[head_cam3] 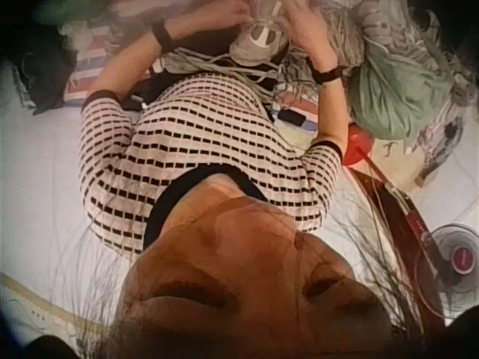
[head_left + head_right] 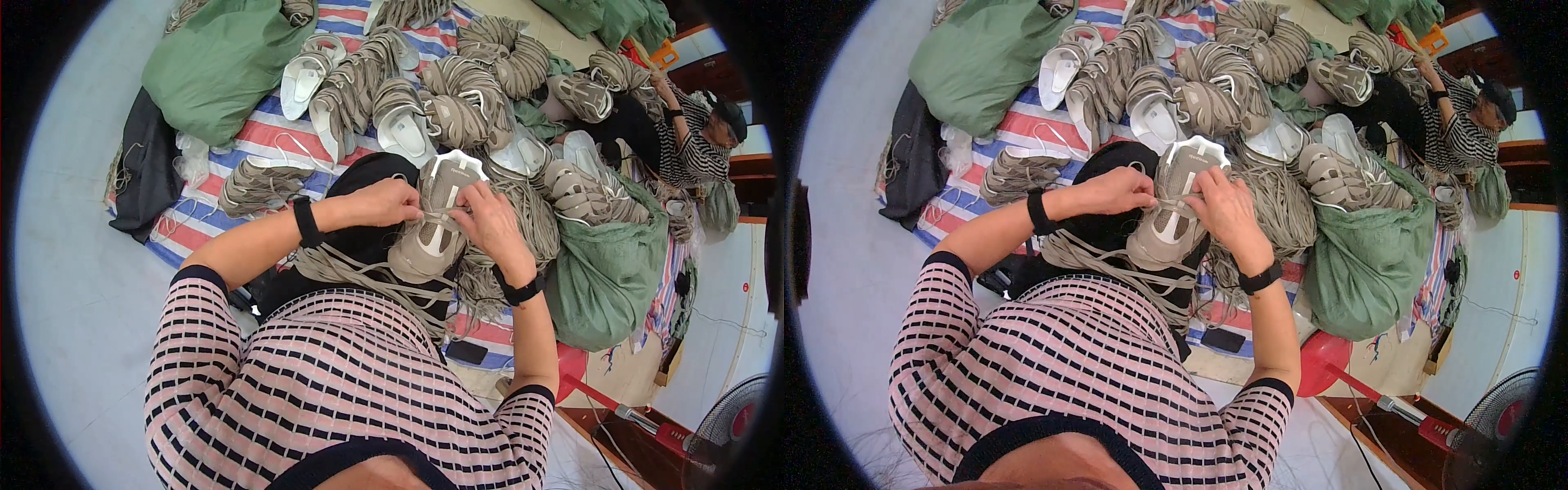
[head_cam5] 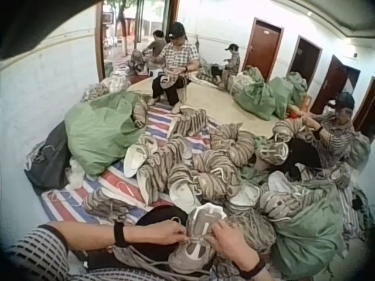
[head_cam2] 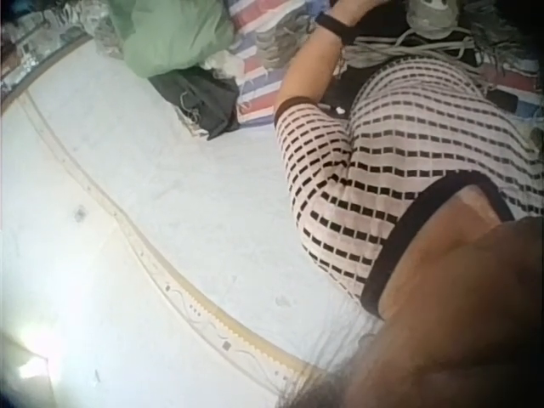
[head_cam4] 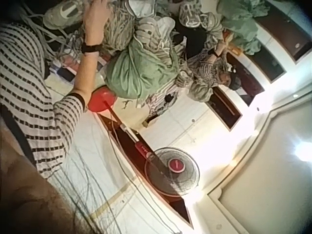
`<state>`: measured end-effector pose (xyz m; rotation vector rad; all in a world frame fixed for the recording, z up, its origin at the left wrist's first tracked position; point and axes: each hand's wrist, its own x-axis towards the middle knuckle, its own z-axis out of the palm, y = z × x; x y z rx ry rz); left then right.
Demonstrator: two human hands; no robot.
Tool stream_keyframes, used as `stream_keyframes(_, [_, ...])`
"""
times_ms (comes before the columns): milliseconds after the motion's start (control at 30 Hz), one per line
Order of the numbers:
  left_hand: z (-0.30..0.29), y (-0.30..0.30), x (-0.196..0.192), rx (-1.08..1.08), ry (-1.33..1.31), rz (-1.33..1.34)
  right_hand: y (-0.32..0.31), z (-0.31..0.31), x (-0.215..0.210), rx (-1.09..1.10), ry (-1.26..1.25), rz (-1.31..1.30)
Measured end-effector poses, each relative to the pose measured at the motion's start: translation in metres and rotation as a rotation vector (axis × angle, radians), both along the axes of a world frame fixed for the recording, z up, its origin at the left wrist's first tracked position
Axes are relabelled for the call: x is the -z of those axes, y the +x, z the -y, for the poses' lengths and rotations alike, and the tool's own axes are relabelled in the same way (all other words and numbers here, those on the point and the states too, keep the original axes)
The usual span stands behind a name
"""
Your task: Lacing and inspecting newly manufactured shoes.
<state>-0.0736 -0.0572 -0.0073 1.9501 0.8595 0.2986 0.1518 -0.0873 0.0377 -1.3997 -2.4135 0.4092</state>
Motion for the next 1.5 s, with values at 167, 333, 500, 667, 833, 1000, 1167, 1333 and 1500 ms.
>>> stream_keyframes(167, [0.011, 0.004, -0.025, 0.052, 0.450, -0.374, 0.002, -0.004, 0.007, -0.144, -0.012, 0.095])
stream_keyframes(333, [0.012, 0.007, -0.026, -0.171, 0.686, -0.133, 0.006, -0.008, -0.006, -0.217, 0.176, 0.329])
stream_keyframes(500, [0.008, 0.011, -0.034, -0.288, 0.653, 0.123, 0.072, -0.040, -0.017, 0.052, 0.377, 0.592])
stream_keyframes(667, [0.005, 0.017, -0.024, -0.182, 0.617, 0.226, 0.184, -0.068, -0.012, 0.431, 0.549, 0.581])
stream_keyframes(833, [0.010, 0.015, -0.015, 0.006, 0.537, 0.246, 0.245, -0.082, -0.011, 0.644, 0.607, 0.647])
stream_keyframes(1000, [0.004, 0.012, -0.013, 0.073, 0.506, 0.186, 0.305, -0.085, -0.026, 0.997, 0.458, 0.534])
stream_keyframes(1167, [-0.006, 0.023, -0.019, 0.061, 0.448, 0.120, 0.321, -0.089, 0.005, 0.907, 0.342, 0.266])
stream_keyframes(1333, [-0.010, 0.045, -0.022, 0.079, 0.475, 0.038, 0.253, -0.028, 0.107, 0.760, -0.448, -0.239])
stream_keyframes(1500, [-0.007, 0.053, -0.007, -0.025, 0.562, -0.062, 0.081, 0.041, 0.094, 0.740, -1.446, -0.687])
